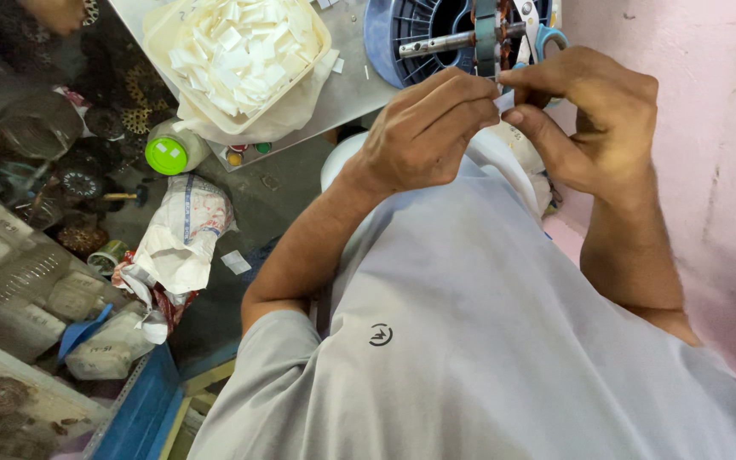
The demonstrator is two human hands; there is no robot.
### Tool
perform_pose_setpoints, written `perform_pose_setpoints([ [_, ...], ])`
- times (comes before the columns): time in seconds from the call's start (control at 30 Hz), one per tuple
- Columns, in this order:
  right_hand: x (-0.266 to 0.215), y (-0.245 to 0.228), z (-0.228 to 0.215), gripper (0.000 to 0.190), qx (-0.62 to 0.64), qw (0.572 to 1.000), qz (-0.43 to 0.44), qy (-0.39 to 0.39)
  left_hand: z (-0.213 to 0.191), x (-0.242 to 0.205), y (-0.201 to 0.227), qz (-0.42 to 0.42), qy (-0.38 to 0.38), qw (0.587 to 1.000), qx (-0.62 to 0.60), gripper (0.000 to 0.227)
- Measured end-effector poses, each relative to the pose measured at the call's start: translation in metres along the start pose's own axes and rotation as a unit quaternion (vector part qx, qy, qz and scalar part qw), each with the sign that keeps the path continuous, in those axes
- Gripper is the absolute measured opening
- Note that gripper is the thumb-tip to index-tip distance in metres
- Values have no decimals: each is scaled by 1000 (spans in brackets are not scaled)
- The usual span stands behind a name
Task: The person inserts small white plastic pieces into slots on a rotating cylindrical component using blue-handled scissors. The person repeatedly picks pieces from a nearby container and places them into the component while rotating it to access different slots.
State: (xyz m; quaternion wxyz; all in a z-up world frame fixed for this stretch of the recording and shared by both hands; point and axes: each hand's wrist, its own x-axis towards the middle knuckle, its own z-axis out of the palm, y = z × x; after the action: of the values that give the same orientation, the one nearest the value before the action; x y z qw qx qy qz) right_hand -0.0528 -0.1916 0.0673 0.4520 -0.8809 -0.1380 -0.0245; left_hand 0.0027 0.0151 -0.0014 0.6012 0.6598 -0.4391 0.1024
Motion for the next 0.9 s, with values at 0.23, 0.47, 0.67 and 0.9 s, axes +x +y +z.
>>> perform_pose_setpoints([
  [0.23, 15, 14, 5, 20, -121, 991, -48, 37, 16, 7, -7, -152, 163, 975, -15, 34],
  [0.47, 25, 12, 5, 16, -149, 987, -56, 17, 32, -10, -10, -313, 188, 921, -137, 23],
  [0.67, 27, 8, 13, 21, -130, 990, -1, 49, 32, -12, -15, -329, 180, 910, -178, 23],
  [0.9, 22, 4, 23, 18, -21, 995, 59, 74, 32, -15, -19, -344, 174, 896, -218, 26],
])
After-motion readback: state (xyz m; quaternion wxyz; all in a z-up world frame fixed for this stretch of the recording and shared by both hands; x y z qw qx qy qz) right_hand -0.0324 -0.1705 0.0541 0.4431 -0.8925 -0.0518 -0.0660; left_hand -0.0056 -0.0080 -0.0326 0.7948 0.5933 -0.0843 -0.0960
